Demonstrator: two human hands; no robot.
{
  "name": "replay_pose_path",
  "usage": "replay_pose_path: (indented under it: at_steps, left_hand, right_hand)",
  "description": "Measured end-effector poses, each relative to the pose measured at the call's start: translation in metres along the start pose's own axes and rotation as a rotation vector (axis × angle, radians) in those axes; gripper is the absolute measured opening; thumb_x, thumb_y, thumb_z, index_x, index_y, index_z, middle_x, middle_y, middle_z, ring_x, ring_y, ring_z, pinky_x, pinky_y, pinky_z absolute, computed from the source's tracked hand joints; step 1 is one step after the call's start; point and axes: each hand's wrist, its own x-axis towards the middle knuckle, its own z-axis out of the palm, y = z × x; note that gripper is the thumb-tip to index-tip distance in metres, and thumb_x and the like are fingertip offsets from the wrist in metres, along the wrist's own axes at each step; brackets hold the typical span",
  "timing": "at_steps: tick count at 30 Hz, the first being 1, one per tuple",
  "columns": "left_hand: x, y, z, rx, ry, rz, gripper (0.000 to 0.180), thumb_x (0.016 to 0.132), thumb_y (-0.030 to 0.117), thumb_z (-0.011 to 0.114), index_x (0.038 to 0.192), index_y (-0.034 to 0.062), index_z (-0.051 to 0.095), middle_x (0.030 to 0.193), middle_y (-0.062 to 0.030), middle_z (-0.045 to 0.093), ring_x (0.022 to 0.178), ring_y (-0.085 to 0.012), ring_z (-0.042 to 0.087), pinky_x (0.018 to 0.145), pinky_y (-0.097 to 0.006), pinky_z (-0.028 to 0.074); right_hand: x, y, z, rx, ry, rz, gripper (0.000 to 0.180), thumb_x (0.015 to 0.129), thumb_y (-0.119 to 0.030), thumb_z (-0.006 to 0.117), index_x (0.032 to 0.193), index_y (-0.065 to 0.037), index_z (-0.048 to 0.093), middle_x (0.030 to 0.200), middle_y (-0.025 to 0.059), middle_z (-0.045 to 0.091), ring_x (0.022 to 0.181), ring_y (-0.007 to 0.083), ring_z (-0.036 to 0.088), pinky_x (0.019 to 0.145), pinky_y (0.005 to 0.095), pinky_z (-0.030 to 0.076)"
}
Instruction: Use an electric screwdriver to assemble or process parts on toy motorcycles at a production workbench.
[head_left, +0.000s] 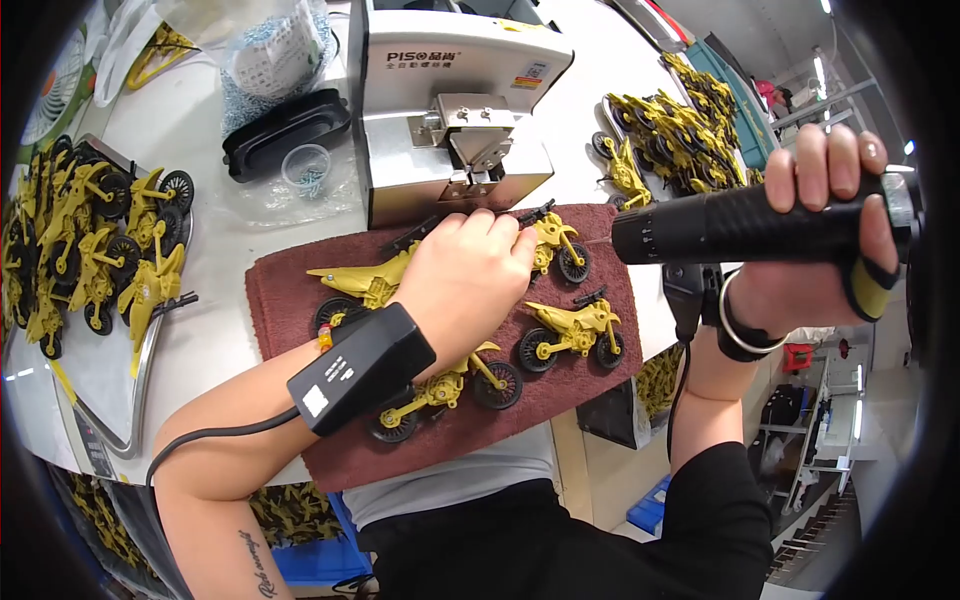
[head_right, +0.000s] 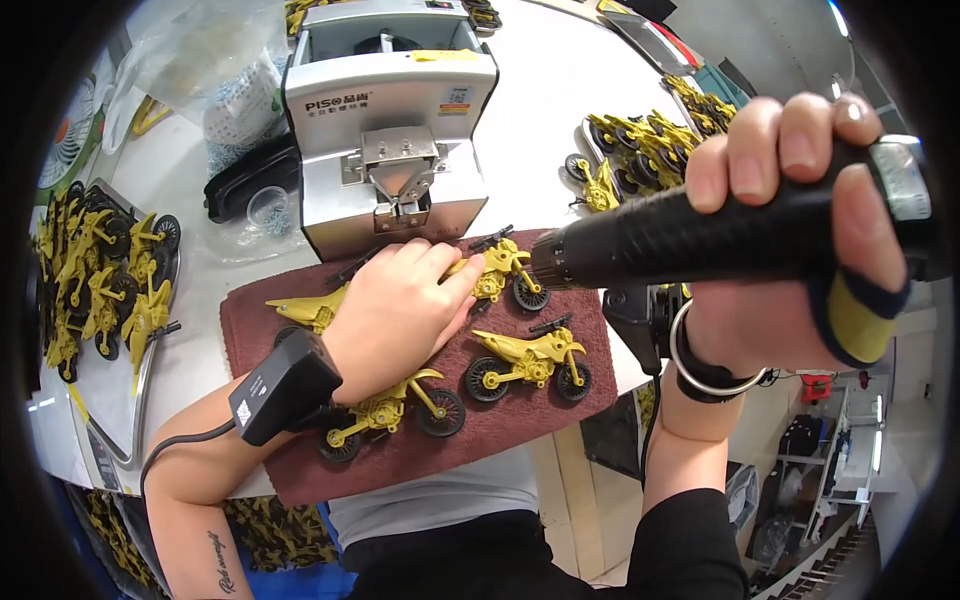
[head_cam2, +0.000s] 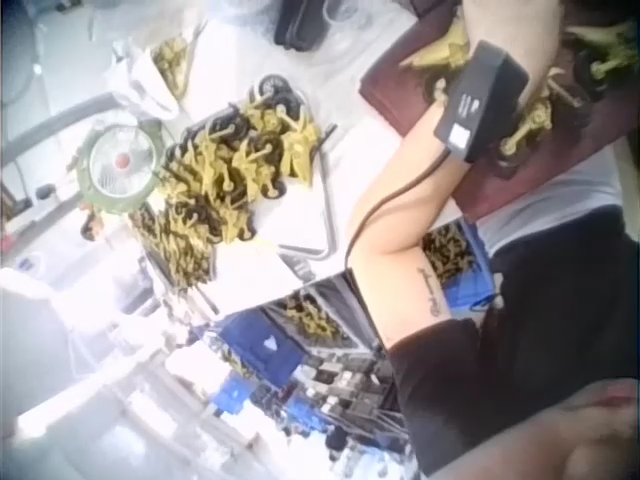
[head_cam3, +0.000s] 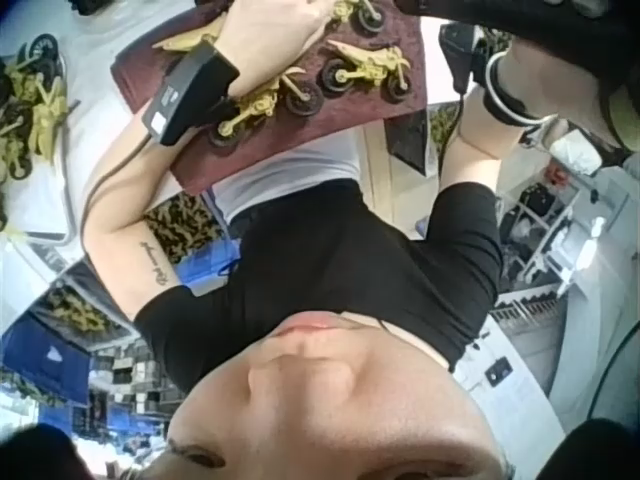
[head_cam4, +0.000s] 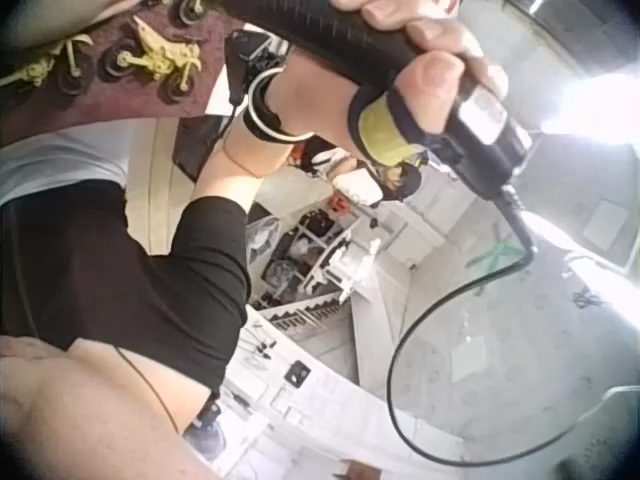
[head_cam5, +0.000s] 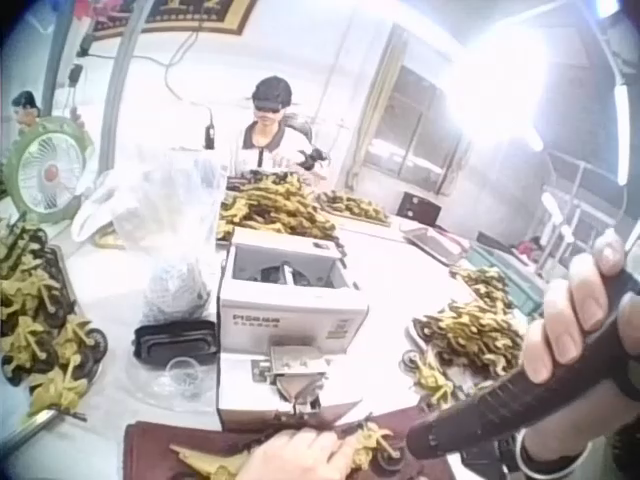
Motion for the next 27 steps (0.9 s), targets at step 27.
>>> replay_pose_path:
  at_steps: [27]
  left_hand:
    - [-0.002, -0.002, 0.001, -0.019, -0.006, -0.022, 0.032, 0.082, 0.018, 0.065, 0.109, 0.0014, 0.063, 0.091, -0.0073, 0.06, 0.086, -0.022, 0.058, 0.077, -0.034, 0.048]
  right_hand:
    - [0.051, 0.062, 0.079, 0.046, 0.088, -0.03, 0.032, 0.081, -0.014, 0.064, 0.107, -0.001, 0.05, 0.071, 0.0089, 0.053, 0.06, 0.0215, 0.056, 0.052, 0.0349, 0.05]
